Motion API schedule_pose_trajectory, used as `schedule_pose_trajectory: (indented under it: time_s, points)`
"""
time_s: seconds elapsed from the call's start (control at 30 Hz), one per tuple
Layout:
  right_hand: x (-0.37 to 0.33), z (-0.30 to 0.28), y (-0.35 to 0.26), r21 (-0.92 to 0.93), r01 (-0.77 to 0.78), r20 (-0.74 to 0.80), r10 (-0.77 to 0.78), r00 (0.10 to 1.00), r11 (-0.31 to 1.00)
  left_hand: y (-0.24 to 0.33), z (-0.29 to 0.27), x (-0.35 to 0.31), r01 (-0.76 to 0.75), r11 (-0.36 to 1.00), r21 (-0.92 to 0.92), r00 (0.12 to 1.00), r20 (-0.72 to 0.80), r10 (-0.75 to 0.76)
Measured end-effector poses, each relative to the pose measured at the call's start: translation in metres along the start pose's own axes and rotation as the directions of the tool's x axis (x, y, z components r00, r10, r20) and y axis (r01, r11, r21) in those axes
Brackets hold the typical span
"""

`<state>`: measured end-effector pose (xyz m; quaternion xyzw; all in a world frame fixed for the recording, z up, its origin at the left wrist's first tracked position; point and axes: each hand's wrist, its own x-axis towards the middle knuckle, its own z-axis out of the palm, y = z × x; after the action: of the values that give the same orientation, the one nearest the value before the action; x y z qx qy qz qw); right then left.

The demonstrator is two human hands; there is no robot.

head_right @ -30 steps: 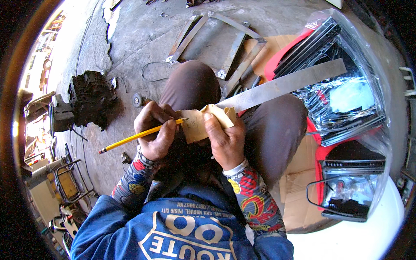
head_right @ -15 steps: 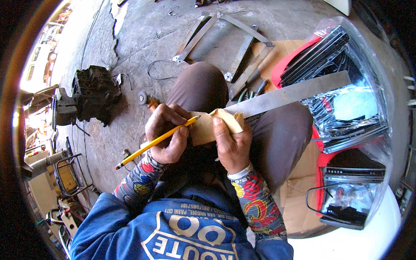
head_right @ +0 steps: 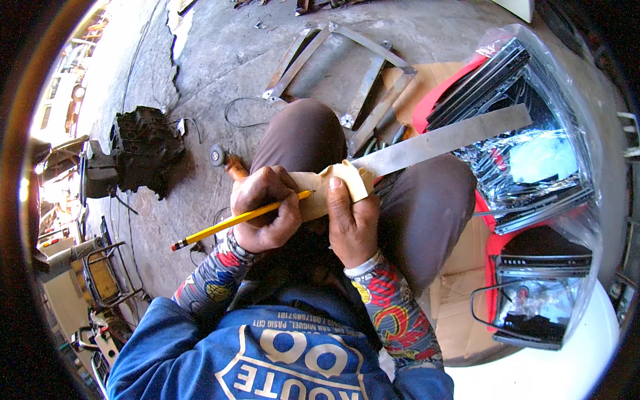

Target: The person assembles a rectangular metal frame by aligning and joining metal bars. They use a pencil to mark measurements and a power tool to grind or smooth the joints. The person also writes notes on a piece of cardboard during the process.

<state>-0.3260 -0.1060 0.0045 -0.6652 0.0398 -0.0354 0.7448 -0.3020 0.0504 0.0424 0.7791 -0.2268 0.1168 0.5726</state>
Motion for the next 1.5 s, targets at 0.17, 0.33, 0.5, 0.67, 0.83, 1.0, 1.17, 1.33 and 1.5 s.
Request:
schedule_pose_trajectory:
  time_s: [0.17,0.33,0.5,0.67,0.83,1.0,1.17,1.33,1.5]
  points:
    - [-0.001,-0.002,0.0,-0.002,-0.012,0.014,0.012,1.0,1.0,-0.005,0.002,0.0,0.0,1.0,0.027,1.0,0.014,0.0]
    - [-0.001,0.0,0.004,0.041,-0.011,0.005,0.011,1.0,0.999,-0.006,0.005,-0.002,0.019,0.999,0.038,1.0,0.0,-0.019]
    - [-0.001,-0.001,0.006,0.062,-0.021,0.012,0.02,1.0,0.998,-0.006,0.005,-0.001,-0.003,0.999,0.05,0.999,0.036,0.002]
    - [0.0,0.0,0.005,0.074,-0.006,0.019,0.005,1.0,0.997,-0.007,0.005,-0.002,-0.022,1.0,0.019,0.998,0.065,0.021]
    - [-0.001,-0.002,0.003,0.041,-0.003,0.04,0.001,0.999,0.999,-0.007,0.007,-0.001,-0.004,0.999,0.051,1.0,0.013,0.003]
    - [0.001,0.0,0.002,0.045,0.002,0.018,-0.003,1.0,0.999,-0.002,0.004,0.003,0.041,0.999,0.011,0.999,0.008,-0.041]
    - [-0.001,-0.001,0.0,0.051,-0.014,0.023,0.013,1.0,0.999,0.005,0.002,0.005,0.023,1.0,0.008,0.998,-0.06,-0.023]
    - [0.0,-0.003,0.0,0.021,-0.019,0.075,0.017,0.997,1.0,-0.003,0.006,0.006,-0.034,0.999,0.042,0.999,0.001,0.034]
    - [0.001,-0.001,-0.002,0.045,-0.001,0.023,0.0,1.0,0.999,-0.007,0.006,0.006,-0.044,0.997,0.066,0.998,0.044,0.041]
